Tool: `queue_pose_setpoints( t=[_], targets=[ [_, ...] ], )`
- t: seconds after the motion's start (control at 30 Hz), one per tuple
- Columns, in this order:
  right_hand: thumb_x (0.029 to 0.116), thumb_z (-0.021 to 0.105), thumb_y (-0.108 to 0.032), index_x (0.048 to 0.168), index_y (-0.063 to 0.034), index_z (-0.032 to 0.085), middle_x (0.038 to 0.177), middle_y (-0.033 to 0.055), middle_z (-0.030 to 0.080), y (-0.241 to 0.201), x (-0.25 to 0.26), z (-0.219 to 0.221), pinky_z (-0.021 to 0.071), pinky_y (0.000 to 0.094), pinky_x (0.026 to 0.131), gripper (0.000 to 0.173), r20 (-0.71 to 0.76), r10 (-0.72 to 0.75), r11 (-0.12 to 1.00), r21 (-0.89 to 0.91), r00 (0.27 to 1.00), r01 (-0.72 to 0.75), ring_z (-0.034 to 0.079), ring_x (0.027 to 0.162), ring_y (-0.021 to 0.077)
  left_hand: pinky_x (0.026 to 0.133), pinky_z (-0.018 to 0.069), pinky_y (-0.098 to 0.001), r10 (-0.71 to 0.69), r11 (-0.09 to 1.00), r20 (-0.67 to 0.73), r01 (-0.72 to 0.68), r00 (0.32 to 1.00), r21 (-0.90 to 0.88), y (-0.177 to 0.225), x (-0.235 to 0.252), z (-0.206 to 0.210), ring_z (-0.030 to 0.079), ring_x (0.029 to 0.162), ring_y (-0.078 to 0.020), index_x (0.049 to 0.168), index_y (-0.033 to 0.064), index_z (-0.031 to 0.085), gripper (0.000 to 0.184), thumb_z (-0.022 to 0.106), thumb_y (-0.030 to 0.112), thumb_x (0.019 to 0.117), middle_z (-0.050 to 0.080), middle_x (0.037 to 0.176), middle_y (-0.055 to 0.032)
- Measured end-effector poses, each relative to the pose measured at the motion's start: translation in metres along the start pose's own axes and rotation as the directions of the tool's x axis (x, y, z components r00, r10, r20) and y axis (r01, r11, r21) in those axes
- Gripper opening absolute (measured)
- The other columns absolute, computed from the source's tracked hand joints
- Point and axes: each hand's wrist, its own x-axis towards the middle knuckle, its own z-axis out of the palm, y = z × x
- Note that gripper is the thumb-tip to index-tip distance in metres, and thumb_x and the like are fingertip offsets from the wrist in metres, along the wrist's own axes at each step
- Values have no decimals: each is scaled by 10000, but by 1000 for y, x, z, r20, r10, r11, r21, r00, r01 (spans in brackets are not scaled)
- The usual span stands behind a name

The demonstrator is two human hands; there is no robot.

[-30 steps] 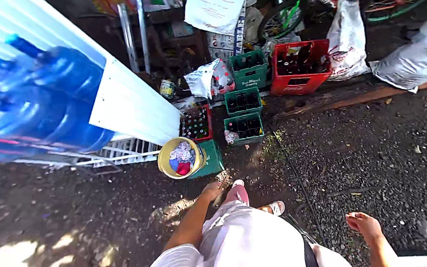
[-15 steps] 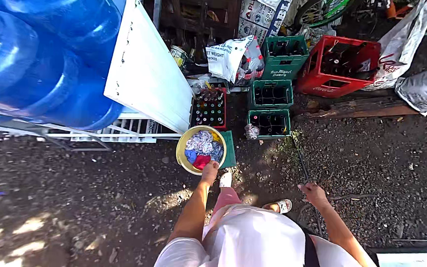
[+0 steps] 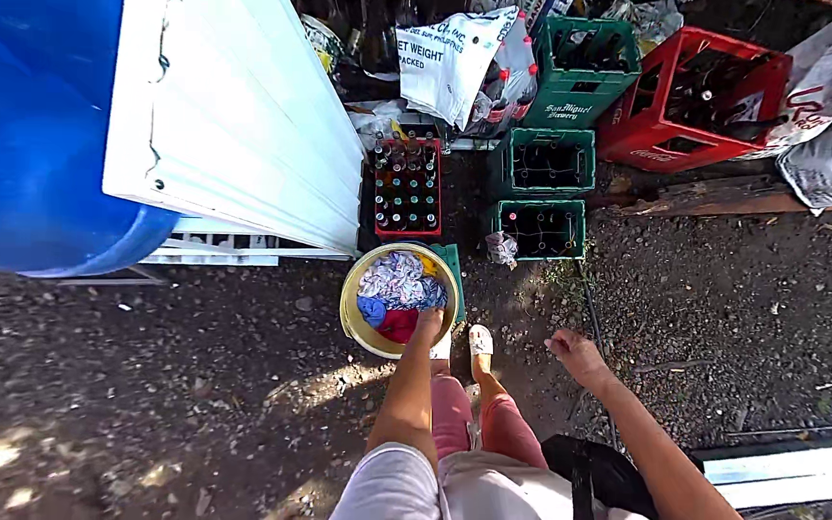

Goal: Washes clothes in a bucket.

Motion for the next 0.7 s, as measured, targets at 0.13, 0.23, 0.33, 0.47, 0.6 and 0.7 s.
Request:
queue_pose_setpoints(
  t=[0.13, 0.23, 0.33, 0.47, 0.6, 0.7],
  targets=[
    [1062, 562, -267, 1164, 24, 673, 1105, 220, 690, -3, 19, 44, 514, 533, 957, 328, 182, -17, 1000, -19, 983, 20, 674, 1037, 349, 1073, 477, -463, -114, 937, -38, 95, 993, -335, -26, 48, 11, 630, 1230, -283, 1290, -10, 655, 400, 393, 236, 1114, 663, 1310, -198],
    [1054, 567, -238, 1173, 26, 677, 1126, 231, 691, -1, 21, 65, 514, 542, 966, 310, 252, -21, 1000, -9, 968, 25, 677, 1048, 360, 839, 528, -362, -225, 811, 65, 224, 972, -540, -27, 58, -2, 675, 921, -175, 1209, 0, 669, 426, 336, 253, 1125, 721, 1095, -123],
    [1055, 566, -252, 1174, 24, 674, 1121, 223, 692, 6, 22, 74, 520, 525, 958, 320, 271, -19, 1000, -4, 962, 21, 680, 1034, 345, 829, 528, -361, -262, 786, 100, 273, 960, -554, -27, 69, -6, 662, 911, -180, 1238, -20, 631, 404, 340, 232, 1115, 702, 1102, -129],
    [1061, 552, -248, 1158, 33, 685, 1117, 224, 694, 18, 27, 81, 525, 520, 963, 326, 217, -4, 1000, 18, 976, 0, 685, 1025, 341, 952, 533, -445, -243, 809, 59, 236, 968, -538, -35, 79, -4, 657, 1099, -283, 1308, -54, 594, 405, 368, 217, 1107, 666, 1228, -212],
    [1083, 512, -319, 1013, 62, 704, 1027, 233, 673, 20, 25, 91, 505, 536, 919, 432, 118, 46, 994, 91, 992, -57, 657, 963, 350, 1067, 485, -507, -209, 894, -54, 168, 976, -414, -43, 82, 5, 607, 1252, -346, 1298, -60, 618, 453, 442, 303, 1091, 632, 1316, -255],
    [1101, 460, -364, 973, 23, 699, 825, 152, 643, 9, 23, 94, 497, 494, 793, 473, 94, 62, 983, 165, 994, -77, 622, 788, 275, 1120, 443, -523, -183, 965, -258, 123, 949, -231, -23, 46, 4, 596, 1299, -350, 1285, -42, 643, 548, 294, 352, 1134, 651, 1319, -246]
  ],
)
